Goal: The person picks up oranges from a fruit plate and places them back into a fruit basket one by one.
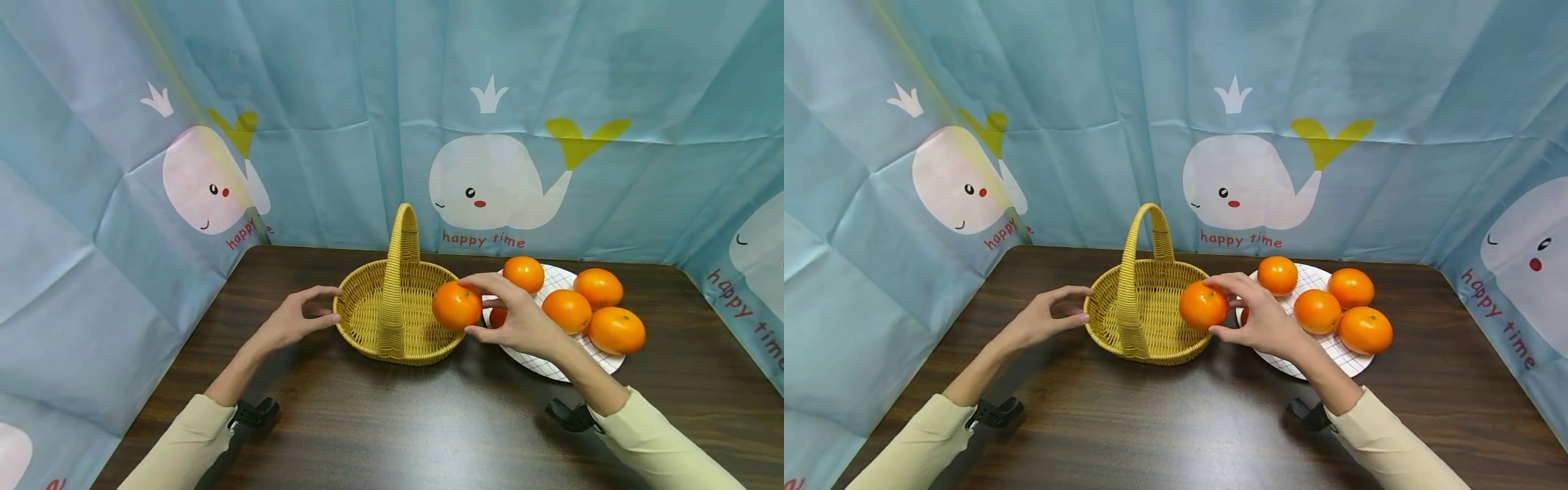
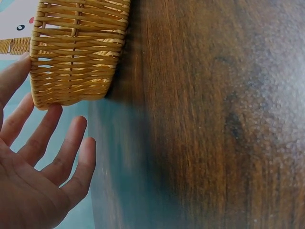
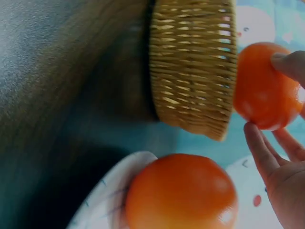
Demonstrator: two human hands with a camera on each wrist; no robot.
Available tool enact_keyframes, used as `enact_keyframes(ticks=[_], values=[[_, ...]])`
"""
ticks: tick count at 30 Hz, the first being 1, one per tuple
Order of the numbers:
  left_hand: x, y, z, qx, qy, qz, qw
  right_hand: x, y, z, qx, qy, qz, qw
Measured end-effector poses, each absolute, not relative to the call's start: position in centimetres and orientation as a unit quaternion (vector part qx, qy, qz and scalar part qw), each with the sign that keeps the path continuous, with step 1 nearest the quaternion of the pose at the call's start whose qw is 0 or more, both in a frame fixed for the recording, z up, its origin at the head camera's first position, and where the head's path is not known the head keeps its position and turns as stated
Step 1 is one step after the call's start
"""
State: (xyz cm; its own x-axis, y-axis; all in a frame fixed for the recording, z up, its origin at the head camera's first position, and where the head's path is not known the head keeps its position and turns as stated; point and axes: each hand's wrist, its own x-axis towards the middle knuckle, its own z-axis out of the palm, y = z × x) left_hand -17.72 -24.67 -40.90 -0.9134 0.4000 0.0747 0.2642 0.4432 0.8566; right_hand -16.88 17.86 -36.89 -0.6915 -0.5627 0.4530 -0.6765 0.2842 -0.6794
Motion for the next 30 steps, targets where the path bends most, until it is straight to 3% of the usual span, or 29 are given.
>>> enact_keyframes(ticks=[23, 30], values=[[-17.5, -24.7, -40.8, 0.197, 0.846, 0.491, 0.069, -18.9, 17.0, -39.5, 0.412, -0.8, 0.432, 0.049], [-17.7, -24.7, -41.0, 0.197, 0.845, 0.493, 0.07, -18.7, 17.3, -39.4, 0.425, -0.795, 0.426, 0.072]])
